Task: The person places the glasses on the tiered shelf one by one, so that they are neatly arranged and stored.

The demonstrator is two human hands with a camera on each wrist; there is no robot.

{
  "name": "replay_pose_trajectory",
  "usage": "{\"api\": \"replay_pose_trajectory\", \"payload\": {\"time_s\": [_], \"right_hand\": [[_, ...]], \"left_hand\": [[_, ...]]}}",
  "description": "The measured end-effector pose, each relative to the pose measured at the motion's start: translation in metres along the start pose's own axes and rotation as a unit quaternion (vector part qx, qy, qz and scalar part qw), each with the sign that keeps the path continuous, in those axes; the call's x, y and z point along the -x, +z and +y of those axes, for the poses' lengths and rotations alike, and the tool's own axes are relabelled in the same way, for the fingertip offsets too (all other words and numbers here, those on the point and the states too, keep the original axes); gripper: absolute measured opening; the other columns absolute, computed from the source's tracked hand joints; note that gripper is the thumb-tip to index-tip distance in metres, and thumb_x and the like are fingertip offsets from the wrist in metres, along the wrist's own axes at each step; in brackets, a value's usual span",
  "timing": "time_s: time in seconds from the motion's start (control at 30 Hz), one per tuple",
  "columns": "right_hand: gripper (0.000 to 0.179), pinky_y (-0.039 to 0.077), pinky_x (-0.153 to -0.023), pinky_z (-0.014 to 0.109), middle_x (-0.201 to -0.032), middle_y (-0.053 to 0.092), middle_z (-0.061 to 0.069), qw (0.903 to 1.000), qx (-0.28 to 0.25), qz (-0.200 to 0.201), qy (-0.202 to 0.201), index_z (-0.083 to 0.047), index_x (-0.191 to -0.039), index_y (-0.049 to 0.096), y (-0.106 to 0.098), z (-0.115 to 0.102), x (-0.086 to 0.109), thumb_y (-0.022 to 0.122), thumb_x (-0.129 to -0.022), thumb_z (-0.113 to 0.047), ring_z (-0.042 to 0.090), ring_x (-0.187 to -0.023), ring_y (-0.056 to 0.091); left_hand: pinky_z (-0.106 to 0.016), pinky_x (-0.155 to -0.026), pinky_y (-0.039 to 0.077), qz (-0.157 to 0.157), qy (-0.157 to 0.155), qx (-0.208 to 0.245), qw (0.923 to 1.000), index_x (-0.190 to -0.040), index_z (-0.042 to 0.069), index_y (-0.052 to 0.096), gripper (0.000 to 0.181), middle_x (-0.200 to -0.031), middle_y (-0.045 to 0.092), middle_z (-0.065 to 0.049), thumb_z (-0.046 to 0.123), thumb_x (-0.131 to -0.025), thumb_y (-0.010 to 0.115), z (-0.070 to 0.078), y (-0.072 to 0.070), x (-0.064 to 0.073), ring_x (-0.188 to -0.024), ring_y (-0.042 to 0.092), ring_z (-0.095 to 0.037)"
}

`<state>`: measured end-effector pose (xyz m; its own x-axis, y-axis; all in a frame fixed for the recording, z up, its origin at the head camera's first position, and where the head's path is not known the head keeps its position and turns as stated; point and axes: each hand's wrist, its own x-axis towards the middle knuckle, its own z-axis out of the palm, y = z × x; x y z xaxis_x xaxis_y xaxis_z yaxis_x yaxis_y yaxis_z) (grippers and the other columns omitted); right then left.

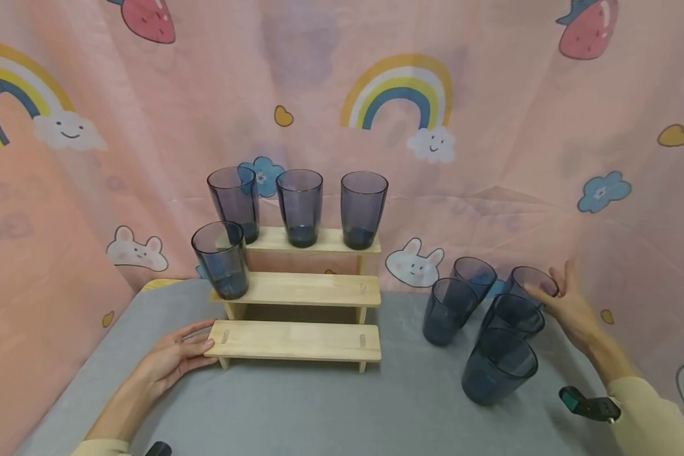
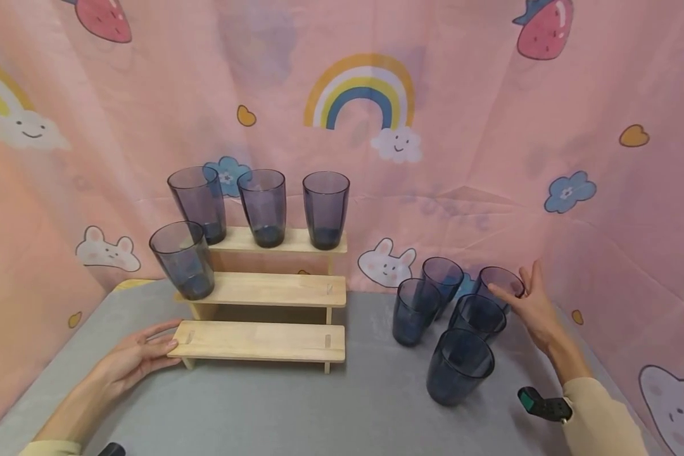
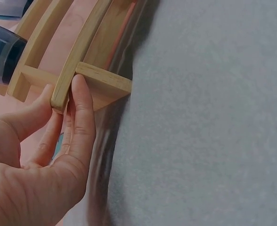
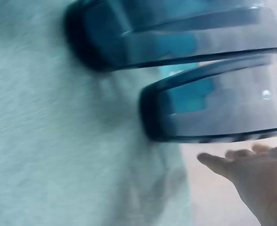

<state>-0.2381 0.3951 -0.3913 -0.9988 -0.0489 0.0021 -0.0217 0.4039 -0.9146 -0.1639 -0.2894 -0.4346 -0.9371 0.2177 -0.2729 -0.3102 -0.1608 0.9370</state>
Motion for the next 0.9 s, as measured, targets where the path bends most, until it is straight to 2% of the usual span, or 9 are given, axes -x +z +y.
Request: {"api": "replay_pose_trajectory", "payload": {"time_s": [0.07,0.13,0.2,0.23,0.33,0.47,0.63,0.8,0.9], "right_hand": [[0.098,0.032,-0.117,0.043,-0.16,-0.015,0.017,0.9996,0.025,-0.01,-0.002,-0.026,-0.146,-0.036,0.001,0.009,0.002,0.052,-0.103,-0.031,0.026,-0.148,0.016],[0.095,0.044,-0.101,0.019,-0.162,0.001,0.019,0.9986,0.05,-0.009,-0.012,-0.021,-0.152,-0.028,0.004,0.015,0.005,0.053,-0.103,-0.029,0.005,-0.135,0.037],[0.091,0.043,-0.08,0.005,-0.161,0.017,0.016,0.997,0.074,0.005,-0.021,-0.02,-0.156,-0.017,0.005,0.02,0.008,0.055,-0.102,-0.028,-0.01,-0.117,0.042],[0.089,0.043,-0.079,0.005,-0.16,0.024,0.014,0.9965,0.078,0.013,-0.026,-0.021,-0.157,-0.012,0.006,0.021,0.009,0.057,-0.101,-0.027,-0.015,-0.108,0.041],[0.084,0.045,-0.079,0.006,-0.153,0.037,0.005,0.9952,0.085,0.037,-0.032,-0.026,-0.159,0.001,0.008,0.022,0.01,0.06,-0.099,-0.027,-0.013,-0.107,0.043],[0.083,0.048,-0.08,0.014,-0.144,0.045,0.004,0.992,0.103,0.067,-0.029,-0.027,-0.159,0.011,0.01,0.02,0.011,0.066,-0.096,-0.031,-0.013,-0.102,0.043],[0.085,0.049,-0.076,0.011,-0.124,0.051,-0.012,0.9874,0.11,0.101,-0.053,-0.017,-0.158,0.019,0.009,0.015,0.009,0.072,-0.091,-0.025,-0.011,-0.096,0.047],[0.087,0.046,-0.069,0.006,-0.118,0.048,-0.019,0.9833,0.12,0.117,-0.072,-0.017,-0.157,0.021,0.002,-0.003,0.006,0.075,-0.089,-0.022,0.02,-0.109,0.053],[0.086,0.044,-0.07,0.004,-0.118,0.047,-0.021,0.9825,0.12,0.116,-0.083,-0.022,-0.157,0.021,-0.005,-0.017,0.006,0.074,-0.09,-0.02,0.018,-0.11,0.055]], "left_hand": [[-0.036,-0.089,0.057,0.001,-0.002,-0.001,1.0,-0.155,-0.005,0.009,0.079,-0.117,0.06,-0.004,0.005,-0.096,0.062,0.0,0.0,0.0,-0.102,0.066,-0.018],[-0.035,-0.089,0.057,0.004,-0.004,-0.001,1.0,-0.155,-0.005,0.009,0.08,-0.117,0.06,-0.004,0.005,-0.096,0.062,0.0,0.001,0.0,-0.102,0.066,-0.018],[-0.035,-0.09,0.057,0.006,-0.005,-0.002,1.0,-0.155,-0.004,0.009,0.08,-0.117,0.06,-0.004,0.006,-0.096,0.063,-0.001,0.0,-0.001,-0.102,0.065,-0.018],[-0.036,-0.09,0.057,0.005,-0.004,-0.002,1.0,-0.155,-0.005,0.009,0.08,-0.118,0.06,-0.004,0.006,-0.096,0.063,-0.001,0.0,-0.001,-0.102,0.065,-0.018],[-0.036,-0.09,0.057,0.005,-0.004,-0.002,1.0,-0.155,-0.005,0.009,0.08,-0.118,0.059,-0.004,0.007,-0.096,0.063,-0.001,-0.001,-0.001,-0.102,0.065,-0.018],[-0.036,-0.09,0.057,0.009,-0.007,-0.003,0.9999,-0.155,-0.004,0.01,0.079,-0.119,0.059,-0.004,0.007,-0.096,0.062,0.0,0.0,-0.001,-0.102,0.065,-0.017],[-0.037,-0.09,0.057,0.012,-0.008,-0.006,0.9999,-0.155,-0.005,0.011,0.078,-0.121,0.057,-0.006,0.006,-0.096,0.062,0.0,0.002,-0.001,-0.102,0.065,-0.018],[-0.036,-0.09,0.057,0.014,-0.008,-0.01,0.9998,-0.155,-0.004,0.01,0.078,-0.122,0.056,-0.006,0.005,-0.097,0.061,-0.001,0.001,-0.001,-0.102,0.065,-0.017],[-0.036,-0.09,0.057,0.014,-0.008,-0.013,0.9998,-0.155,-0.003,0.011,0.078,-0.123,0.055,-0.007,0.006,-0.096,0.062,0.0,-0.001,-0.002,-0.103,0.065,-0.018]]}}
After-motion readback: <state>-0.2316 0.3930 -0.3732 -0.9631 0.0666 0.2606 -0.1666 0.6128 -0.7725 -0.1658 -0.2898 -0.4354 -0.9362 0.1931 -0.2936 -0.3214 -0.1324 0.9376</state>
